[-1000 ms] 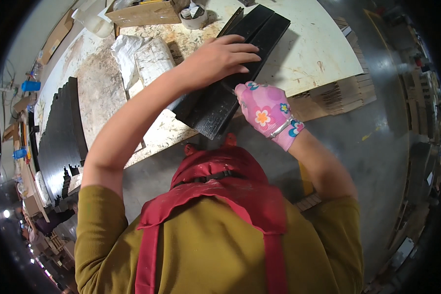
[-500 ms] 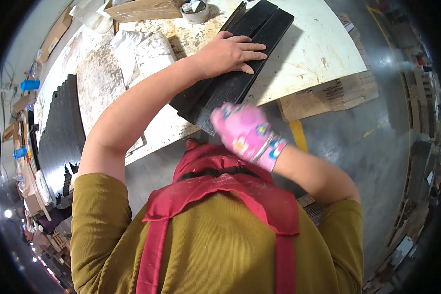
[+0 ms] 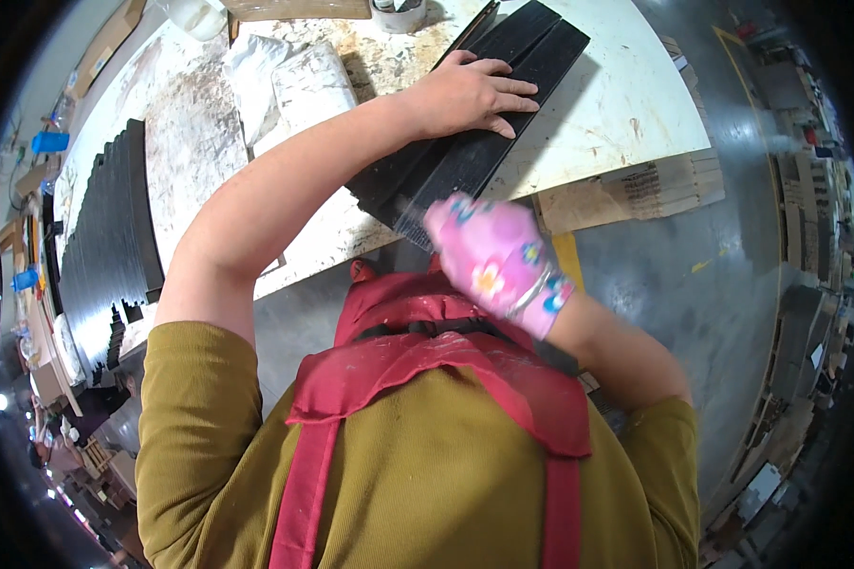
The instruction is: The person scrapes the edges and surfaces of several long, dark wooden pieces one by one using a small blade. The person holds each piece in their hand, applies the blade to the sides and ends, and then places the finished piece into a stack on the work surface.
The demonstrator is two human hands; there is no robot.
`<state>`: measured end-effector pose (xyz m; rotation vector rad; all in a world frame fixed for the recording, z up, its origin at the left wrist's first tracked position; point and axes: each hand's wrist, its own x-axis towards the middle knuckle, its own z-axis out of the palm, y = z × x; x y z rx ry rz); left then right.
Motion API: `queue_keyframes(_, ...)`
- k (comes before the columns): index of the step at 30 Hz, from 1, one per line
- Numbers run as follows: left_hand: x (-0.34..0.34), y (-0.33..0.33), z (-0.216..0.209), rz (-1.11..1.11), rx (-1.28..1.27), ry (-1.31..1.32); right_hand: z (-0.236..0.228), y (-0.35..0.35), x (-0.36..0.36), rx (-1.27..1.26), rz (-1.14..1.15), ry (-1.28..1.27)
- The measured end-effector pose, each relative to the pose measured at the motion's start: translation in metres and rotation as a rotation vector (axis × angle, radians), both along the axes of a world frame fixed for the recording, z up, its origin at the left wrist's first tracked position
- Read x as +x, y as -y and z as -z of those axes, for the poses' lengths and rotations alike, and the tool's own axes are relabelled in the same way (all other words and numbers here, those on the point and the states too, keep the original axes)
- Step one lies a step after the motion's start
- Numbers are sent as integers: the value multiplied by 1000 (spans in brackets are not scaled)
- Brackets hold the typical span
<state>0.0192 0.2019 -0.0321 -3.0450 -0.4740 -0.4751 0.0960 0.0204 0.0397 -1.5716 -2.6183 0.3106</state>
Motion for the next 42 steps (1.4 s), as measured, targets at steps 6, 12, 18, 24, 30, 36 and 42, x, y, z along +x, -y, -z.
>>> queue_keyframes(6,3,-6,2,15,-20,-6,12,26,-5,-218,-225,-57)
queue_keyframes(12,2,-5,-3,10,18,4,1,11,8,-43,-61,80)
queue_keyframes(18,2,-3,-13,0,-90,-21,5,20,28,-447,199,-602)
queue_keyframes(24,-24,55,-60,-279,-899,654,-6,42,70,-500,611,-1010)
queue_keyframes(30,-9,160,-57,-295,-1790,655,-16,56,69,-294,771,-1191)
queue_keyframes(36,9,167,-45,-333,-1918,764,-12,72,70,-210,729,-1010)
queue_keyframes(42,-15,135,-42,-213,-1356,463,-6,96,106,-327,882,-972)
